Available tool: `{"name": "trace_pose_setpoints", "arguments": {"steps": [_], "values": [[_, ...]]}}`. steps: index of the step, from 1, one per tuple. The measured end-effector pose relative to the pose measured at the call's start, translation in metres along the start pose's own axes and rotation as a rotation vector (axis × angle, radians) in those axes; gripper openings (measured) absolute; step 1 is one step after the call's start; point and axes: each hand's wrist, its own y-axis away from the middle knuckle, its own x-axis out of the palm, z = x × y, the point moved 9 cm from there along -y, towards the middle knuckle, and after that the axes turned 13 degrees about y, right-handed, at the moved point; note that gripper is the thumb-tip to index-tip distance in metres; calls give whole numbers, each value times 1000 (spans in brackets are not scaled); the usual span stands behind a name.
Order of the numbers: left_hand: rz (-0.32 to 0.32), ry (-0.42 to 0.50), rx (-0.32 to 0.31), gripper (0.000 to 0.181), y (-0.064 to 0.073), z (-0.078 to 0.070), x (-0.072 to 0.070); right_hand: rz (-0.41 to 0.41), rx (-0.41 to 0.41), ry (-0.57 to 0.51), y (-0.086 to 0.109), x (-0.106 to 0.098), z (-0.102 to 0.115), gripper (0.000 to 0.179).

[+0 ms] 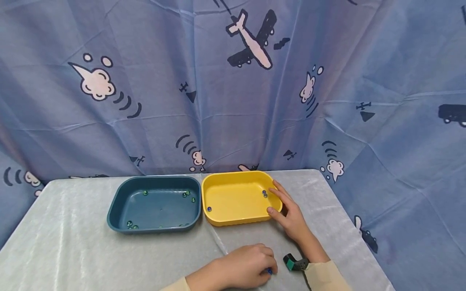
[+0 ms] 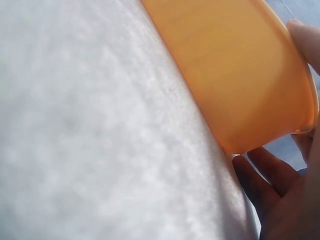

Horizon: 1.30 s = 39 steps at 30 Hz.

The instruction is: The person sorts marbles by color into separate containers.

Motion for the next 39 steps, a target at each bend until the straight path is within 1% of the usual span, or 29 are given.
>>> {"name": "trace_pose_setpoints", "arguments": {"steps": [10,12,15,19,26,29,32,36,39], "values": [[24,-30,4,12,-1,0,1,-5,-12,12,0,0,1,57],[18,-37,12,12,-1,-2,-1,-4,-12,10,0,0,0,58],[-13,-52,29,12,1,-5,-7,-3,-10,6,0,1,-1,58],[-70,-41,40,11,3,-8,-19,-5,-16,7,0,1,-1,57],[-143,62,35,13,9,-8,-45,-10,-21,16,0,1,-1,57],[-191,72,40,12,14,-9,-58,-9,-23,14,0,1,0,57],[-236,60,34,11,17,-9,-68,-8,-18,15,0,1,1,57],[-281,65,13,12,20,-5,-81,-4,-12,21,1,0,0,57],[-316,83,2,12,23,-3,-93,-5,-8,21,1,-1,-2,57]]}}
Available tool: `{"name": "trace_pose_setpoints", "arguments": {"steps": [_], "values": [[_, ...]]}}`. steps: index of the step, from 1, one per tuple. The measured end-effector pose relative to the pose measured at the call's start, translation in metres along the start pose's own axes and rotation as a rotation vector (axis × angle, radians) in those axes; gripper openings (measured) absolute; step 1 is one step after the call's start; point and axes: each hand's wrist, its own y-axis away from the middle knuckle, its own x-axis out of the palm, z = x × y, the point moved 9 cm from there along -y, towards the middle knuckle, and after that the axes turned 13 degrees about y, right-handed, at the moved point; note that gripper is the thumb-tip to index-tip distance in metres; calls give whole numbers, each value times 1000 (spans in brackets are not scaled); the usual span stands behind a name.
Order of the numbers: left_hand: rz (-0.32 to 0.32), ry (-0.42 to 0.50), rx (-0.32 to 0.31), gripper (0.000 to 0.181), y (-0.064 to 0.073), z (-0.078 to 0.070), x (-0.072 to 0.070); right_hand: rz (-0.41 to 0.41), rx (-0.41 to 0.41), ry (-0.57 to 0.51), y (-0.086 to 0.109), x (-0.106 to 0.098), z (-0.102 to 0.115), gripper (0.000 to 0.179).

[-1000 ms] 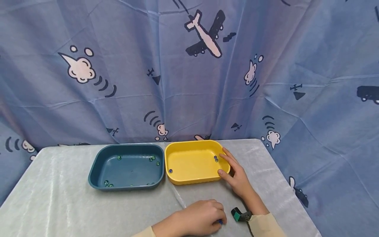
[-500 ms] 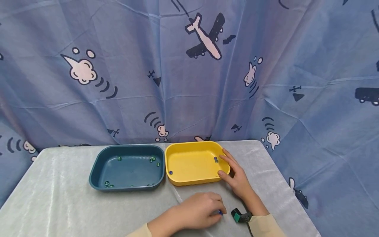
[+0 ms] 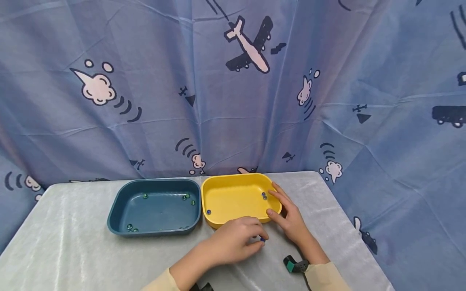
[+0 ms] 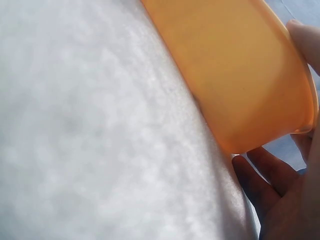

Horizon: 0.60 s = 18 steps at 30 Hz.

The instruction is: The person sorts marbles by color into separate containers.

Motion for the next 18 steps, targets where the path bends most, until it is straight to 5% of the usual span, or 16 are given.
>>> {"name": "trace_pose_setpoints", "arguments": {"steps": [12,18], "values": [[-148,-24,-138,11,10,25,-53,6,21,-8,-1,1,1,58],[-218,-45,-135,10,14,36,-69,7,25,-22,-1,0,1,57]]}}
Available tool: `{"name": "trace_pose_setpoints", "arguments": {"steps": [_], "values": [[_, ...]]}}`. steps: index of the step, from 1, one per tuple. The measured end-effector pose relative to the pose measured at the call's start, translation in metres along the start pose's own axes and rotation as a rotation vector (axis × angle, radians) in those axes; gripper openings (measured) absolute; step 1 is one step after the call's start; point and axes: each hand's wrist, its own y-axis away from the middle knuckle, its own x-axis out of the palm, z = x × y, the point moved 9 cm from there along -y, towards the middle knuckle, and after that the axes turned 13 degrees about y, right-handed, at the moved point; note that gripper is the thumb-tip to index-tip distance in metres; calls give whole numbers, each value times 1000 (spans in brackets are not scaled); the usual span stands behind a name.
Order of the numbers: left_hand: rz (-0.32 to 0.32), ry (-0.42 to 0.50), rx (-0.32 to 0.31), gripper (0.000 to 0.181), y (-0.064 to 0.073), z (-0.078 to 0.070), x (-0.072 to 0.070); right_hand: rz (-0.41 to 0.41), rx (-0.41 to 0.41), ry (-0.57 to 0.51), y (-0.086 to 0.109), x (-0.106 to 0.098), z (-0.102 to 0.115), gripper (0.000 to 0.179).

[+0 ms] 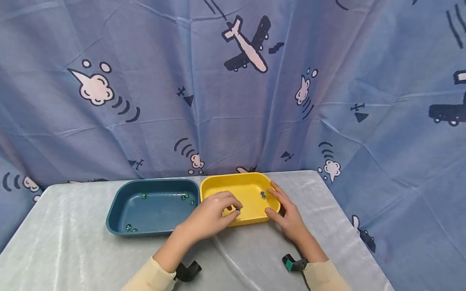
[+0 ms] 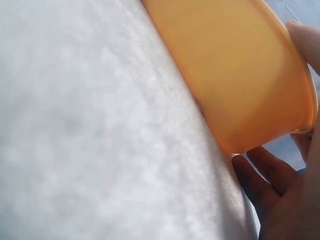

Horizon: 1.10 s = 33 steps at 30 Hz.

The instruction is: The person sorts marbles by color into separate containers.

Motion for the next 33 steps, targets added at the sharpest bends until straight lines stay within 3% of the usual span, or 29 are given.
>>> {"name": "trace_pose_setpoints", "arguments": {"steps": [14,33], "values": [[-2,-8,-69,11,2,23,-4,1,0,4,-1,0,-3,57],[-34,-7,-80,15,4,25,-14,-11,-23,1,0,0,0,57]]}}
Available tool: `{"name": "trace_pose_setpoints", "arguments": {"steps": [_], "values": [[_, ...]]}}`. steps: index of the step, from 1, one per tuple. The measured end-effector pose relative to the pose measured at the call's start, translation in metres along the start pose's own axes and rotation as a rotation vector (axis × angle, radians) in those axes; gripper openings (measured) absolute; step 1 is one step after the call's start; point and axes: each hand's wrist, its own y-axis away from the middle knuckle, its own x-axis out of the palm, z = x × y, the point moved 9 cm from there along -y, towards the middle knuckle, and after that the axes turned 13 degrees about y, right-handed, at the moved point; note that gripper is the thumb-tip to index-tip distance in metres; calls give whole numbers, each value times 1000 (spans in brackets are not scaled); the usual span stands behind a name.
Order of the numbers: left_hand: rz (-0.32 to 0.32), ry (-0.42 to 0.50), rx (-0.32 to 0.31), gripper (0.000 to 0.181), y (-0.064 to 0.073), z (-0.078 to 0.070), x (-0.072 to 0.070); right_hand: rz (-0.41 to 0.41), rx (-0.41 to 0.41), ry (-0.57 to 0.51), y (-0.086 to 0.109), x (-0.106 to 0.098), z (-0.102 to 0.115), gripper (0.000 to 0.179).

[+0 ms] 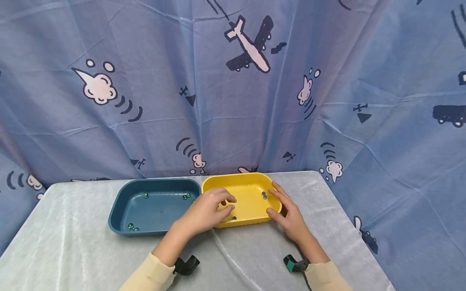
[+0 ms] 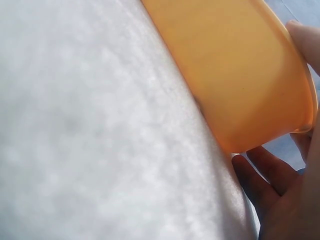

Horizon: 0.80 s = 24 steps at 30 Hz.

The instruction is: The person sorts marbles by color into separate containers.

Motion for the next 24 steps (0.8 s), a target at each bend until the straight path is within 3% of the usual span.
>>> {"name": "trace_pose_setpoints", "arguments": {"steps": [11,20,24], "values": [[-63,-8,7,13,5,-9,-20,2,3,7,0,4,-1,57],[-168,13,46,14,8,-22,-58,1,11,13,-2,3,0,56],[-192,37,73,13,8,-26,-68,4,13,28,-1,2,-3,55]]}}
